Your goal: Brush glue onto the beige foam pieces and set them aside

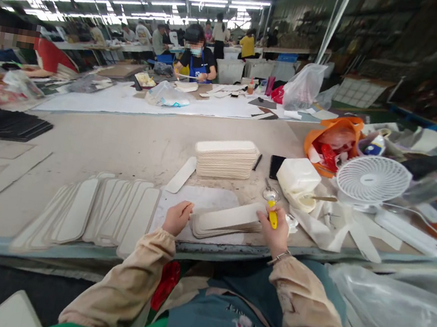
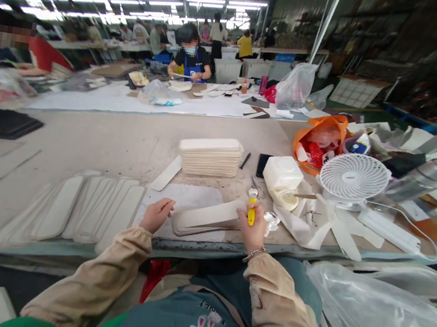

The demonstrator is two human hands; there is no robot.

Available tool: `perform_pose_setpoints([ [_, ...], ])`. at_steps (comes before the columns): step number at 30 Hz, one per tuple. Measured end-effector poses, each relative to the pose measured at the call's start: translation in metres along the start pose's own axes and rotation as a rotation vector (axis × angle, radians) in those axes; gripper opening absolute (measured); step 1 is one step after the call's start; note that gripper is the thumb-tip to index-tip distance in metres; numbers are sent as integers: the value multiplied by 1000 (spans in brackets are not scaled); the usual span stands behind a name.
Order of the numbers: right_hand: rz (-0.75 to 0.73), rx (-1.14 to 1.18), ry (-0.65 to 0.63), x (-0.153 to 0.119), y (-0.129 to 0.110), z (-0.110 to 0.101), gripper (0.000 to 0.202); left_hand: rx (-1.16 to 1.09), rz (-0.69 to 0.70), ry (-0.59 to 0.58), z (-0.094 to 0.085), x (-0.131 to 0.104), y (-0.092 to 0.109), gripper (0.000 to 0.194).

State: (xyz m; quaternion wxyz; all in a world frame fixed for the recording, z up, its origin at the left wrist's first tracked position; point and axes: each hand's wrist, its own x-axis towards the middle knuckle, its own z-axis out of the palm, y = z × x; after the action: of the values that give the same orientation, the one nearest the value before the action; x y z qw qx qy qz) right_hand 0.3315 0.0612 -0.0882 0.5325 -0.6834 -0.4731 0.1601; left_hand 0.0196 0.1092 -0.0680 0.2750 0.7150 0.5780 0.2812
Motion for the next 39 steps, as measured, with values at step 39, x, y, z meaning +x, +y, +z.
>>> perform_pose_setpoints([
  [39,77,-196,-75,-5,10,13,38,252,184,-5,29,-35,-28,39],
])
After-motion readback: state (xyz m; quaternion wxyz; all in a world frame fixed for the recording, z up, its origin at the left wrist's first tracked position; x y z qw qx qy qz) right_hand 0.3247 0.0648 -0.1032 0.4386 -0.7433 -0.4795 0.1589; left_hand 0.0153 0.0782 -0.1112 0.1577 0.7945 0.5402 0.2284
